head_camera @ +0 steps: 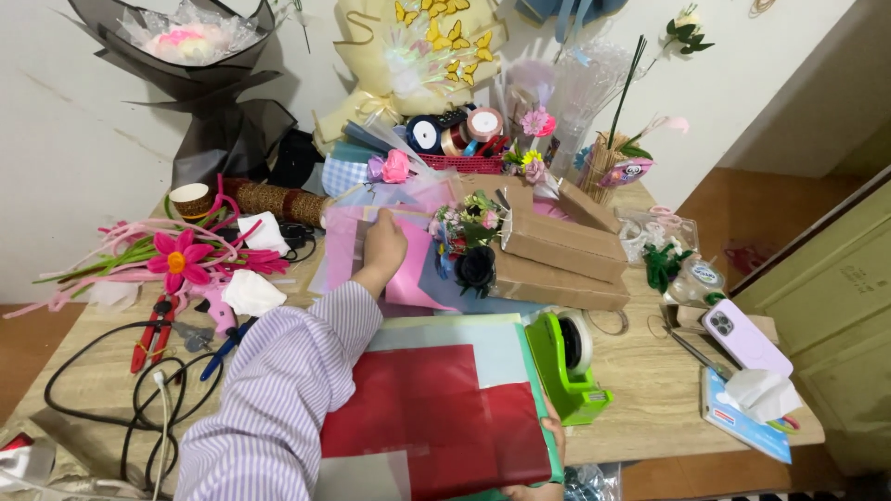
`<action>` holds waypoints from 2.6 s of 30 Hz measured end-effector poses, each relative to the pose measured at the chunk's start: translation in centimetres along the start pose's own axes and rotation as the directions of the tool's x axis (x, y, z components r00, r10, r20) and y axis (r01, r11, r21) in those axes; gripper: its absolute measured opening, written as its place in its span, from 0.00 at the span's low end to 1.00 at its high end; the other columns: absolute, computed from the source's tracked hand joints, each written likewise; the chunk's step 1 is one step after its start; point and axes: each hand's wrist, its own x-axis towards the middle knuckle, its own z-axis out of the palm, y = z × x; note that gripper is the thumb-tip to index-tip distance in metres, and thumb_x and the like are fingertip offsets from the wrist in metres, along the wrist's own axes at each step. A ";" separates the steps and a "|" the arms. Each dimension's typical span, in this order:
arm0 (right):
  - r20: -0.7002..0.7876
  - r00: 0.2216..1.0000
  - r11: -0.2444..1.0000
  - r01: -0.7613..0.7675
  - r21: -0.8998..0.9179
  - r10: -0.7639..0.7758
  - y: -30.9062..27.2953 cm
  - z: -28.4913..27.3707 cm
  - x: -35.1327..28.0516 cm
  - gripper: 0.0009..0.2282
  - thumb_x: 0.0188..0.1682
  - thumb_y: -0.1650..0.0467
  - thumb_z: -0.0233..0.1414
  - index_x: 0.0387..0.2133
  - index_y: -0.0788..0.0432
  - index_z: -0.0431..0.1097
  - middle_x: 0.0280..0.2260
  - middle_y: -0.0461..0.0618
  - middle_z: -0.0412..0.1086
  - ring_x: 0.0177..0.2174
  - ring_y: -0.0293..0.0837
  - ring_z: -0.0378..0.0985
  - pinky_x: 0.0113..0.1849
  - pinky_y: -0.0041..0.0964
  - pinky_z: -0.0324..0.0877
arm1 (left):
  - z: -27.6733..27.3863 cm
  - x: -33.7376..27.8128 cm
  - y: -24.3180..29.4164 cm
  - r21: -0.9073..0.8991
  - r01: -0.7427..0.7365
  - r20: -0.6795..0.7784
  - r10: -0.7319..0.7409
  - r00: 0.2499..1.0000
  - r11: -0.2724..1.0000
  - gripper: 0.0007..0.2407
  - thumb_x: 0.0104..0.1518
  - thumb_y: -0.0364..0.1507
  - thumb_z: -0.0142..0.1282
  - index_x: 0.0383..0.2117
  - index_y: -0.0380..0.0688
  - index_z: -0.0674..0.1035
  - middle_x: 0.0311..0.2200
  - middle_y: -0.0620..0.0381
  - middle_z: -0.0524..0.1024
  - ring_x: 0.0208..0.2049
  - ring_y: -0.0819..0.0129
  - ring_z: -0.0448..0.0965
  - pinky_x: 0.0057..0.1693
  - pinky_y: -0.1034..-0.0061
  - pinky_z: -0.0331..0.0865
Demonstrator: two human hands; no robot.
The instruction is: The person wraps a rectangular box with multiple sheets of colored translucent paper, securing each layer with tape. They fold the paper edges neatly and smooth them down, then add a black ribbon around the box.
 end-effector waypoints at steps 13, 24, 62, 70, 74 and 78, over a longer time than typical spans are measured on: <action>-0.013 0.990 0.984 -0.138 -0.114 0.137 3.2 0.5 6.7 0.46 0.32 0.51 0.68 0.62 0.51 0.52 0.70 0.65 0.42 0.68 0.57 0.49 0.62 0.51 0.53 | -14.7 -4.0 7.5 0.035 -0.429 -0.332 0.416 0.847 0.903 0.02 0.69 0.25 0.41 0.40 0.46 0.68 0.25 0.44 0.75 0.25 0.48 0.74 0.35 0.57 0.61; 0.254 0.919 0.941 -0.241 -0.239 0.300 -5.3 -0.6 15.8 0.41 0.46 0.37 0.39 0.59 0.57 0.61 0.68 0.61 0.49 0.68 0.53 0.51 0.61 0.54 0.57 | -21.0 -10.3 8.0 -0.163 -0.476 -0.490 0.348 0.799 0.864 0.02 0.68 0.24 0.44 0.40 0.49 0.66 0.26 0.61 0.65 0.26 0.71 0.63 0.37 0.73 0.56; 0.554 0.812 0.390 0.457 -0.799 0.184 -9.6 0.7 23.0 0.23 0.38 0.76 0.55 0.47 0.38 0.76 0.49 0.42 0.72 0.49 0.50 0.71 0.46 0.51 0.70 | -27.7 -36.9 -5.8 -1.000 -0.013 -0.013 -0.344 0.939 0.002 0.15 0.72 0.37 0.39 0.62 0.56 0.73 0.55 0.66 0.77 0.56 0.73 0.76 0.60 0.64 0.69; 0.662 0.696 0.684 0.341 -0.645 0.277 -10.0 1.9 23.1 0.30 0.38 0.84 0.47 0.50 0.40 0.76 0.60 0.40 0.67 0.62 0.55 0.61 0.61 0.62 0.56 | -29.3 -45.1 -6.9 -0.989 -0.137 -0.150 -0.473 0.868 0.062 0.20 0.69 0.42 0.48 0.64 0.54 0.75 0.56 0.68 0.80 0.57 0.83 0.80 0.63 0.81 0.71; 0.690 0.675 0.748 0.309 -0.587 0.263 -8.3 1.6 24.2 0.33 0.36 0.86 0.42 0.50 0.42 0.76 0.62 0.45 0.65 0.64 0.59 0.58 0.63 0.64 0.54 | -29.0 -46.7 -9.2 -0.971 -0.236 -0.221 -0.502 0.836 0.034 0.05 0.73 0.35 0.46 0.46 0.67 0.77 0.53 0.78 0.80 0.57 0.90 0.79 0.66 0.81 0.71; 0.655 0.640 0.728 0.210 -0.652 0.402 -8.8 2.6 24.8 0.32 0.39 0.84 0.41 0.53 0.40 0.74 0.64 0.45 0.62 0.66 0.59 0.53 0.64 0.65 0.48 | -26.9 -47.7 -5.8 -0.984 -0.172 -0.156 -0.266 0.951 -0.040 0.13 0.70 0.30 0.47 0.58 0.47 0.77 0.53 0.54 0.81 0.49 0.68 0.83 0.53 0.66 0.76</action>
